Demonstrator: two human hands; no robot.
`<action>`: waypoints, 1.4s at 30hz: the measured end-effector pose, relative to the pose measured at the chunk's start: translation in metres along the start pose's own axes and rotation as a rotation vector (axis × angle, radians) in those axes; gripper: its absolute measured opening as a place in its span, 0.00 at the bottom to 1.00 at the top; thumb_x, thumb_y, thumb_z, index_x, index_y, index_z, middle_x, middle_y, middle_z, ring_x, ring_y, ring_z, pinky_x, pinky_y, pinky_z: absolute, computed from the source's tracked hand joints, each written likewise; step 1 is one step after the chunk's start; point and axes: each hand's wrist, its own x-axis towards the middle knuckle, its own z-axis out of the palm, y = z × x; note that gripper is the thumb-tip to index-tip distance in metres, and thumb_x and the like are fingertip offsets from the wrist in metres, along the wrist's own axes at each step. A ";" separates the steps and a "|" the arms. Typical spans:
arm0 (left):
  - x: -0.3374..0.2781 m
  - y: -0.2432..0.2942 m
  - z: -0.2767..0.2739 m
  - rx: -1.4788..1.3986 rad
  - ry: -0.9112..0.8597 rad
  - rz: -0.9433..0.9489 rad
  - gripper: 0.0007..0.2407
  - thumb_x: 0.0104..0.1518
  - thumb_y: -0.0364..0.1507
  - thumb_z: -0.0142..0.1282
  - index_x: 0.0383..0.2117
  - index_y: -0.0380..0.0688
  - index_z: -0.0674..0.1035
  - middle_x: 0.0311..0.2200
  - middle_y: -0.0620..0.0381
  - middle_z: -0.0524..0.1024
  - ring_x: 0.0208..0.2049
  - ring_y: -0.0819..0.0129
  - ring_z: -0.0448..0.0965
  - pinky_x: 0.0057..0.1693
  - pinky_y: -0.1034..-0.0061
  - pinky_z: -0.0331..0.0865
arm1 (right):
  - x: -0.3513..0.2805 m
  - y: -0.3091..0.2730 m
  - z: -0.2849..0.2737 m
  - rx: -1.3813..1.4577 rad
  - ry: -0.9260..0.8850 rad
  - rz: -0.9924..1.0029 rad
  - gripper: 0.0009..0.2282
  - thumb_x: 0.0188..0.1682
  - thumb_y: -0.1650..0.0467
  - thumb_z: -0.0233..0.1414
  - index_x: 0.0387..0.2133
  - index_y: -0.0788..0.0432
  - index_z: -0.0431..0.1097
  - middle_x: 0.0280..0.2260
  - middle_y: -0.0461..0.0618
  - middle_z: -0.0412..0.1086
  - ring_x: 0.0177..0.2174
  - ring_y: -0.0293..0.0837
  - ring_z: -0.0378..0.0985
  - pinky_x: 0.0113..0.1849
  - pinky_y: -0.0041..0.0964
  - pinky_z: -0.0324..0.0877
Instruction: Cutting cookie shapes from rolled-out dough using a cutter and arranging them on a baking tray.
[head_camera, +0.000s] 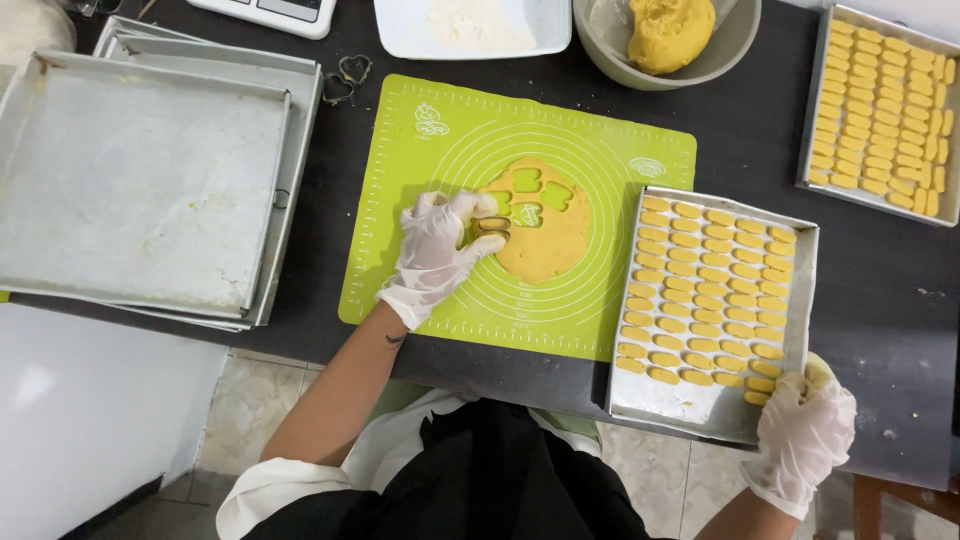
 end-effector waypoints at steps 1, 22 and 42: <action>0.000 -0.001 0.000 -0.001 0.003 -0.002 0.15 0.52 0.42 0.63 0.45 0.62 0.78 0.46 0.68 0.80 0.51 0.54 0.67 0.53 0.54 0.53 | -0.001 -0.003 -0.004 -0.001 0.000 -0.004 0.15 0.58 0.75 0.45 0.51 0.55 0.78 0.40 0.59 0.77 0.35 0.61 0.78 0.33 0.58 0.75; -0.003 -0.033 -0.006 -0.018 0.123 0.179 0.14 0.61 0.40 0.57 0.52 0.58 0.81 0.57 0.57 0.77 0.54 0.56 0.72 0.55 0.58 0.58 | -0.065 -0.221 -0.060 0.261 0.001 -0.811 0.17 0.55 0.71 0.53 0.58 0.62 0.68 0.59 0.58 0.69 0.55 0.52 0.67 0.54 0.46 0.57; -0.007 -0.044 0.005 0.104 0.016 0.121 0.16 0.60 0.44 0.58 0.55 0.81 0.77 0.60 0.63 0.73 0.62 0.65 0.67 0.62 0.62 0.57 | -0.013 -0.338 0.067 0.219 -0.526 -0.373 0.16 0.29 0.65 0.71 0.33 0.45 0.82 0.34 0.50 0.78 0.39 0.55 0.83 0.38 0.46 0.79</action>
